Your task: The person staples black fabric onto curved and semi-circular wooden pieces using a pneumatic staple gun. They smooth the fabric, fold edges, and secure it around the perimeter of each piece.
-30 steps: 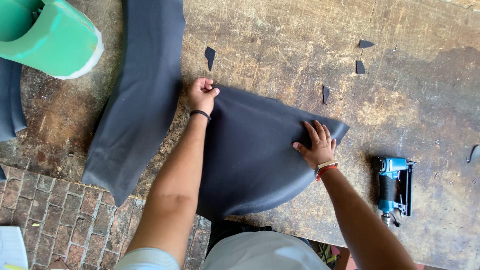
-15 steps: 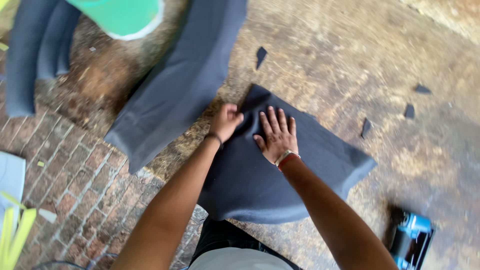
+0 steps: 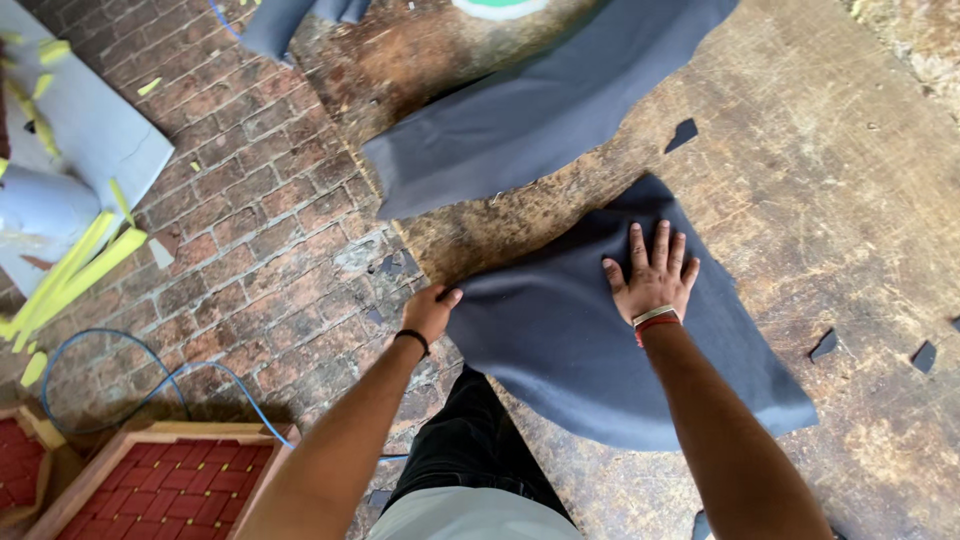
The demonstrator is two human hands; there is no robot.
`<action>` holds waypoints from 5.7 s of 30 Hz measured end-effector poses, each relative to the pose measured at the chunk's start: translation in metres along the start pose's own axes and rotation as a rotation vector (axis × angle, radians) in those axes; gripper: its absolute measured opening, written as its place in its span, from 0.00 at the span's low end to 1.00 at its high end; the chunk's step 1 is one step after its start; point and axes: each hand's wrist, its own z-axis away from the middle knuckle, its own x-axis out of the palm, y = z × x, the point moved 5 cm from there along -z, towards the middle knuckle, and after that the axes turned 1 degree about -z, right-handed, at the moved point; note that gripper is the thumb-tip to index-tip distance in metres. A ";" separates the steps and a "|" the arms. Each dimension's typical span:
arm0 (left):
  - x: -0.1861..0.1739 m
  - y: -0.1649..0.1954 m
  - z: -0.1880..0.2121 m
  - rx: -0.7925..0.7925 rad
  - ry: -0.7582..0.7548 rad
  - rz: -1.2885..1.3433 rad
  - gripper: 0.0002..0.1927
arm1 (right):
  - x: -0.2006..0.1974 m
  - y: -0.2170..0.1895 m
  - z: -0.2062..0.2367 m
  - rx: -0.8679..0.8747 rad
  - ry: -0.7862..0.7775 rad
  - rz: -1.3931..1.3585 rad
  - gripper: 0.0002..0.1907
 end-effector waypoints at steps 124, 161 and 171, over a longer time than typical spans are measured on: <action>0.309 0.272 0.249 1.289 -0.183 -0.931 0.41 | 0.069 0.200 0.391 0.994 0.025 -1.188 0.16; 0.302 0.271 0.254 1.109 -0.403 -0.876 0.50 | 0.054 0.283 0.481 1.375 0.040 -0.641 0.42; 0.301 0.258 0.254 1.291 -0.300 -0.862 0.45 | 0.045 0.125 0.436 1.150 0.094 -0.978 0.14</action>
